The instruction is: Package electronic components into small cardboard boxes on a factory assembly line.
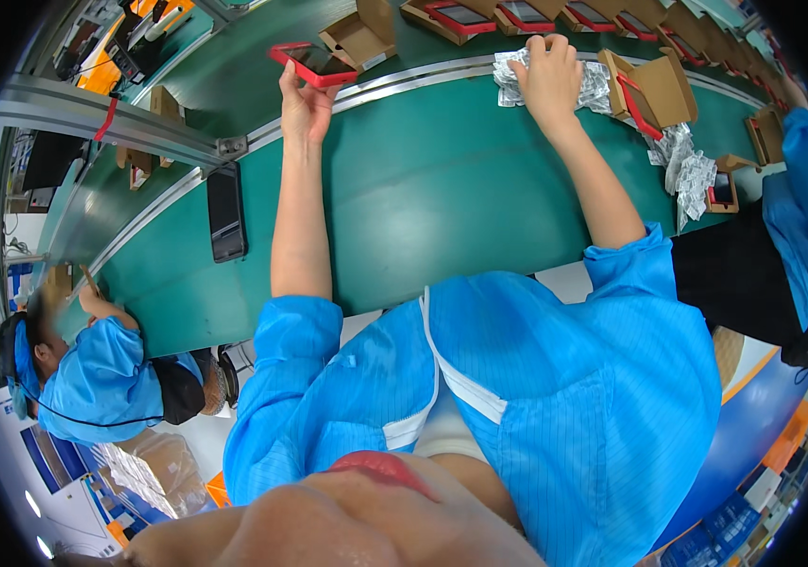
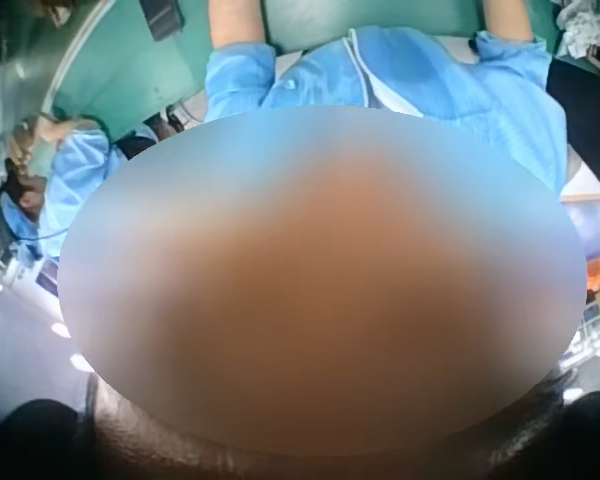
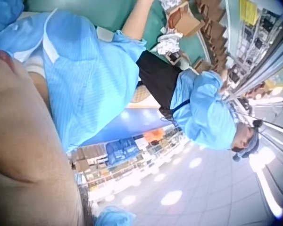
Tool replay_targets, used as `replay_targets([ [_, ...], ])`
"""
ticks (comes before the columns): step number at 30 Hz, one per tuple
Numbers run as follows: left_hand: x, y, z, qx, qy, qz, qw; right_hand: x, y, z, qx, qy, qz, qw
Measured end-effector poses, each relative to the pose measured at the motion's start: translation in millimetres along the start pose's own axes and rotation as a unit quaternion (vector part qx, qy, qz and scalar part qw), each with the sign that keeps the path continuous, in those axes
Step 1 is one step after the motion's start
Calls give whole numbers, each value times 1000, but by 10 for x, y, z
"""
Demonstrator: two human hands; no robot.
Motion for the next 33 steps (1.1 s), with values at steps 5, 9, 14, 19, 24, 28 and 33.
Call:
replay_targets([
  [5, 32, -158, 69, -6, 16, 67, 998, -159, -191, 697, -411, -50, 32, 910],
  [9, 51, -239, 176, -35, 38, 99, 994, -6, -769, 1705, -838, -285, 214, 414],
  [14, 16, -23, 182, -55, 28, 18, 998, -151, -1127, 1773, -870, -332, 126, 341],
  [19, -37, 220, 94, -103, -24, -112, 988, -340, -1577, 1208, -785, -349, 40, 511],
  [24, 237, 588, -438, -400, -208, -361, 816, -71, -1677, 1207, -779, -423, 26, 461],
  [28, 394, 868, -1025, -525, -247, -528, 620, 146, -1220, 1584, -726, -224, 130, 637],
  [33, -162, 1396, -1392, -463, -69, -568, 677, 103, -739, 1721, -531, 47, 99, 840],
])
Point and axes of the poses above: each hand's wrist, its own x-axis away from the middle knuckle, its own y-axis out of the back of the hand, z = x × y, the point moved 9 cm from there along -x, towards the middle knuckle, and after that the axes turned 12 degrees about y, right-handed, at the moved point
